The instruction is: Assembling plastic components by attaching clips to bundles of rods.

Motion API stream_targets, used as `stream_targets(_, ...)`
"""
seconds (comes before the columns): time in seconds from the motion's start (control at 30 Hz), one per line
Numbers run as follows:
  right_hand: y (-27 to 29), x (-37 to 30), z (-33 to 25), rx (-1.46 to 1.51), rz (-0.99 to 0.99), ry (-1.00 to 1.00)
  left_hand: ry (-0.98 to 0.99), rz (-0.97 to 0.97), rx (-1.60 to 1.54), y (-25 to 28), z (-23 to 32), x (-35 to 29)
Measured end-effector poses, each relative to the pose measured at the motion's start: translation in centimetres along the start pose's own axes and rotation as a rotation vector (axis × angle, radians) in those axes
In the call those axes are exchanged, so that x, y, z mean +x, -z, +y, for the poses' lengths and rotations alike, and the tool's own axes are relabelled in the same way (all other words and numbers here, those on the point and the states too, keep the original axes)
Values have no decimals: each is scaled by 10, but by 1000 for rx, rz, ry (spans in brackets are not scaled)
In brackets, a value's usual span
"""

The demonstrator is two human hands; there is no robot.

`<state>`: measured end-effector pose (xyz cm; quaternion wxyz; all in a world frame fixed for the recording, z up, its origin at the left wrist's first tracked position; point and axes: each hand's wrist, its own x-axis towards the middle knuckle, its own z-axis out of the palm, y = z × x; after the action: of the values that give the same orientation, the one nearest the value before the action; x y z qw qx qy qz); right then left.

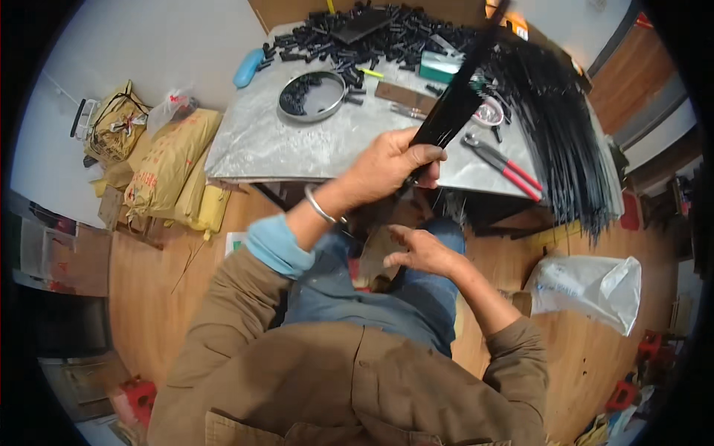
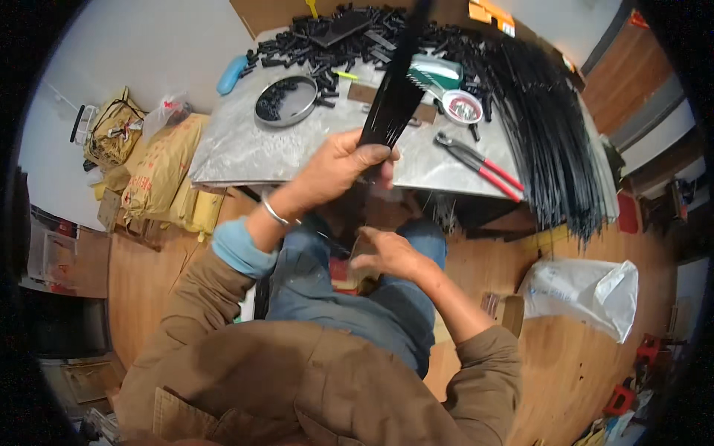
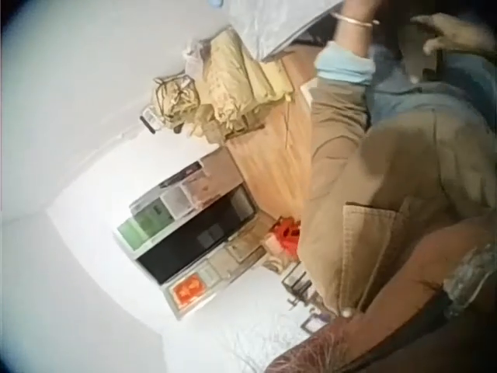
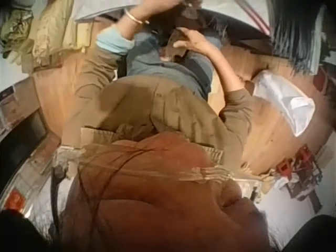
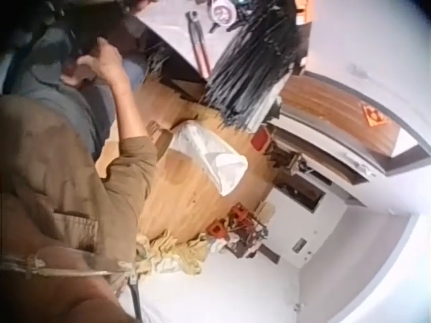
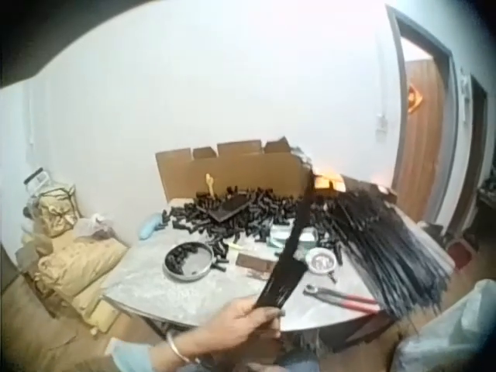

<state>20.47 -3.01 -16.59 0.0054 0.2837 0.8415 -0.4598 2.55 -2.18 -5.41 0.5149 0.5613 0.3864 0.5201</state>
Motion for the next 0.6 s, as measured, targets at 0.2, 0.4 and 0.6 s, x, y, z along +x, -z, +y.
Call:
stream_targets(0.2, -47, 38, 69, 439, -361, -108, 83, 313, -57, -24, -90, -55)
stream_targets(0.4, -135, 33, 72, 307, -537, -24, 212, 422, -236, -9, -110, -125)
stream_targets(0.6, -133, 18, 67, 187, -709, -30, 93, 322, -262, -13, -63, -114)
